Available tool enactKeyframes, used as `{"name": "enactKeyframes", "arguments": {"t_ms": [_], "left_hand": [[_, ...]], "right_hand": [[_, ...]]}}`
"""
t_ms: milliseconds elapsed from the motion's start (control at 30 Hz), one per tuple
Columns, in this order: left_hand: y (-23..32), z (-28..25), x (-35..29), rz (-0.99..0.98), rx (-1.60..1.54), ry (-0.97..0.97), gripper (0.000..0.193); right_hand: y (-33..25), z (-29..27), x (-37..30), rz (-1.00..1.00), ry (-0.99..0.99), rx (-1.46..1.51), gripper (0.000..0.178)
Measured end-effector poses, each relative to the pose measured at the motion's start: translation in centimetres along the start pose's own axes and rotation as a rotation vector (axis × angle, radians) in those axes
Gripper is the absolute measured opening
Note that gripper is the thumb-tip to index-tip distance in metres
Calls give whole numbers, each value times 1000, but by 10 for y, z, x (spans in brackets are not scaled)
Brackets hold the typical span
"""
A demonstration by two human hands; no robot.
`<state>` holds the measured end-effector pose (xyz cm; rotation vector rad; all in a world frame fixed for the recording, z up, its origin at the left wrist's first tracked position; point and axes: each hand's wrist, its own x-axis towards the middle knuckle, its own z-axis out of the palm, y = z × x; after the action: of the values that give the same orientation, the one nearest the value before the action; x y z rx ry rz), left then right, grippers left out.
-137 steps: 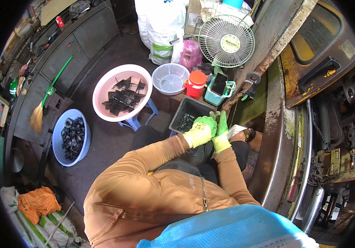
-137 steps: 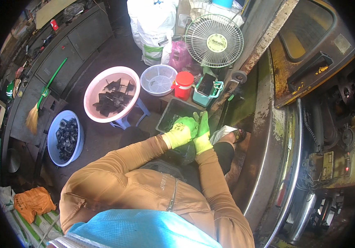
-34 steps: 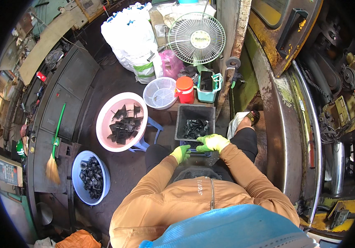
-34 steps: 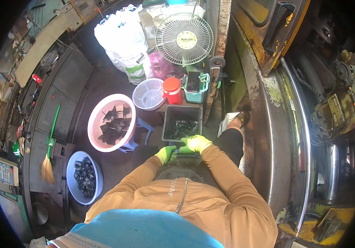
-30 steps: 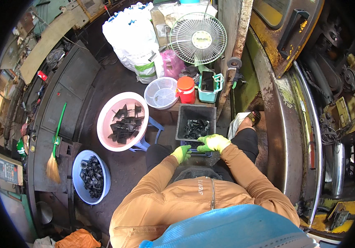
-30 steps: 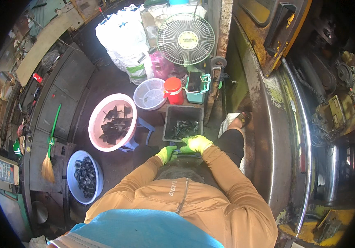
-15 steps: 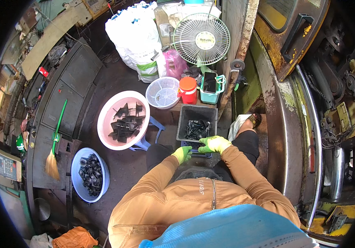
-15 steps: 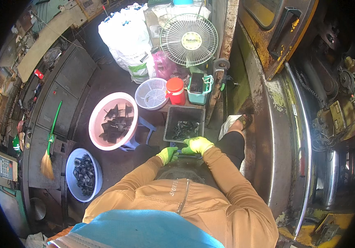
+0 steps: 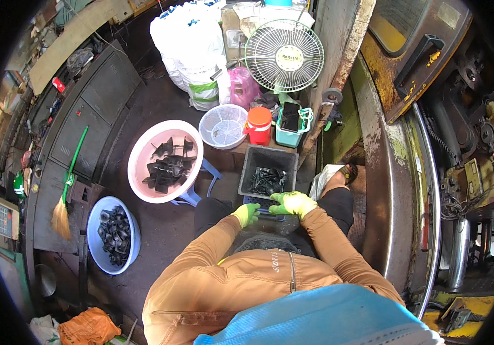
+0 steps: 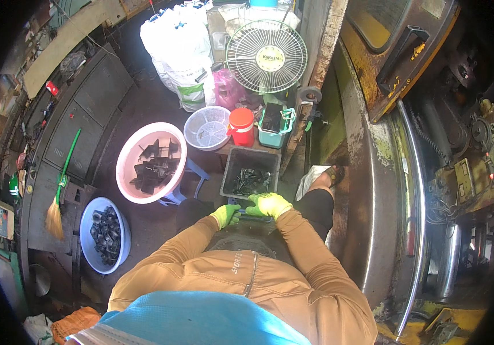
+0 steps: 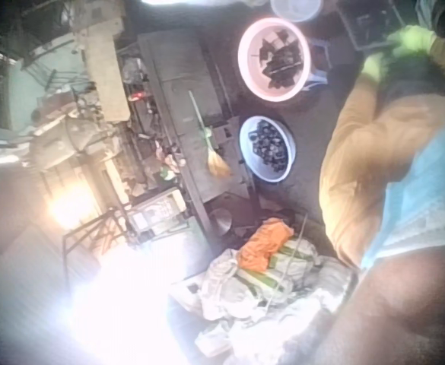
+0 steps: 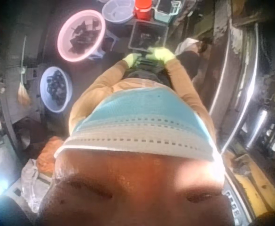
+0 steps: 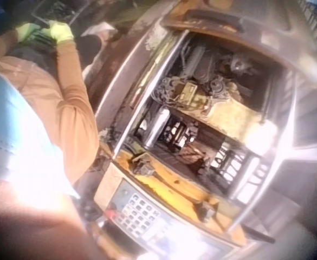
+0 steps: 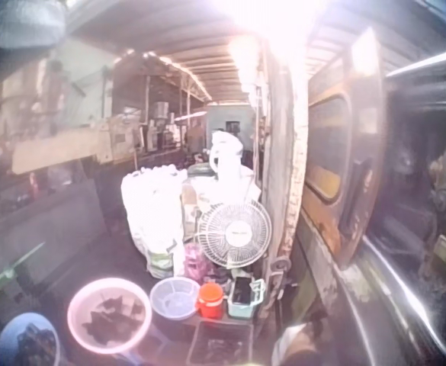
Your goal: The person sits on a stool and sorts small black plastic parts from a container into a pink basin. They repeatedly pick up parts, inspect them, and place them into the basin while occasionally interacting with a nearby machine.
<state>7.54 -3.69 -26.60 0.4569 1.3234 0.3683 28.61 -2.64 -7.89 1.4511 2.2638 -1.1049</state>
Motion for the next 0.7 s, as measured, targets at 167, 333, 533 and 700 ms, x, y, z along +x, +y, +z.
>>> {"name": "enactKeyframes", "arguments": {"t_ms": [167,333,533,700], "left_hand": [[1,-1,3,-14,20,-3,31],[4,-2,1,-93,100,-114,59],[1,-3,-2,-22,-42,-44,26],[3,1,-3,-38,-17,12,27]], "right_hand": [[-2,-1,0,-4,-13,-5,72],[-2,-1,0,-24,3,-2,70],[0,2,4,3,-17,-21,72],[0,3,5,-1,-1,-25,72]]}}
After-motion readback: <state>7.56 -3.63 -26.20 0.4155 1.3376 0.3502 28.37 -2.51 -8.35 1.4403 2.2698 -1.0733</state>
